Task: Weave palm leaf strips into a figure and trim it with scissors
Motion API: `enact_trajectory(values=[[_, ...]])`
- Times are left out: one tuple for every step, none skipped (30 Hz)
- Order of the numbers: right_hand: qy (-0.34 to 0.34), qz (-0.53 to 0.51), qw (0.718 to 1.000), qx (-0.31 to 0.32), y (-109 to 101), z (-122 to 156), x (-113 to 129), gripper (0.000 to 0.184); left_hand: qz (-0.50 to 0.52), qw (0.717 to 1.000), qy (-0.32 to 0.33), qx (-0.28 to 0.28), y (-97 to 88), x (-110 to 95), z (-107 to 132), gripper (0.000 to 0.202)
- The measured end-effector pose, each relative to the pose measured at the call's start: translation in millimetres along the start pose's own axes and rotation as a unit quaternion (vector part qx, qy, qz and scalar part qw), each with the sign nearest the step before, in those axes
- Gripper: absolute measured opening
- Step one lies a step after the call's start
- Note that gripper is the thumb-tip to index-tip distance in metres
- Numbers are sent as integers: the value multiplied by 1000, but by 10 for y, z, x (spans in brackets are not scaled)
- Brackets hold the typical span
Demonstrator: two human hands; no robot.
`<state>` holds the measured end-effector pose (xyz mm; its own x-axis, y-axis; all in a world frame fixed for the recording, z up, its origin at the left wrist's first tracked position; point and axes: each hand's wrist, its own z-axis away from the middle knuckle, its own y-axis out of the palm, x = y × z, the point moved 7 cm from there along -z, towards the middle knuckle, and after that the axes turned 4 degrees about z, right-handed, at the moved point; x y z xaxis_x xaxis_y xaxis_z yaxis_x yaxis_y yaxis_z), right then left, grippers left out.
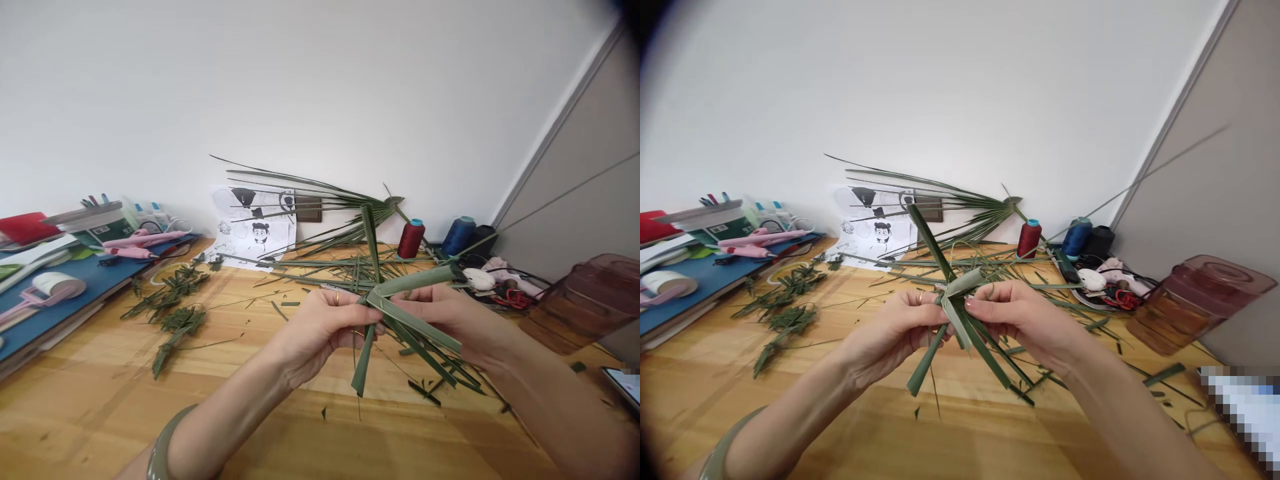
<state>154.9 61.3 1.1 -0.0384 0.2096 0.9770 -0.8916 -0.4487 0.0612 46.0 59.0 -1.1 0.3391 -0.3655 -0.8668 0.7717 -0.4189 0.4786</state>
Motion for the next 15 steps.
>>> enact_trajectory(values=[[0,-11,1000,5,6,-13,-9,14,-2,1000,1,-2,-2,-5,3,7],[-1,-18,1000,9,9,-23,-11,14,-3,1000,1,-3,-1,-9,7,7],[-4,-21,1000,10,11,-30,-8,13,-3,1000,1,-3,0,-13,9,7],[-7,-24,1000,11,11,-36,-3,13,-2,1000,2,-3,2,-17,11,7],[-8,-27,1000,12,12,-39,0,13,0,1000,3,-1,6,-21,11,7],[-10,-29,999,12,13,-41,4,13,2,1000,4,0,9,-25,11,7],[-10,-31,999,12,14,-42,7,14,4,1000,4,1,11,-27,10,6],[-11,-32,999,11,14,-41,9,14,6,1000,4,1,11,-27,9,6],[-11,-32,999,9,14,-39,11,14,7,1000,3,1,11,-27,9,6],[-10,-33,999,8,16,-36,12,14,9,1000,3,1,10,-26,10,5],[-7,-34,999,6,19,-32,10,13,10,1000,3,1,9,-26,11,5],[-3,-35,999,5,24,-28,7,13,10,1000,4,2,10,-26,13,5],[2,-37,999,4,28,-23,3,13,10,1000,5,3,12,-27,15,5],[6,-40,999,3,34,-18,-1,14,10,1000,7,5,13,-27,16,6],[10,-42,999,3,38,-15,-6,14,10,1000,7,6,15,-26,16,6]])
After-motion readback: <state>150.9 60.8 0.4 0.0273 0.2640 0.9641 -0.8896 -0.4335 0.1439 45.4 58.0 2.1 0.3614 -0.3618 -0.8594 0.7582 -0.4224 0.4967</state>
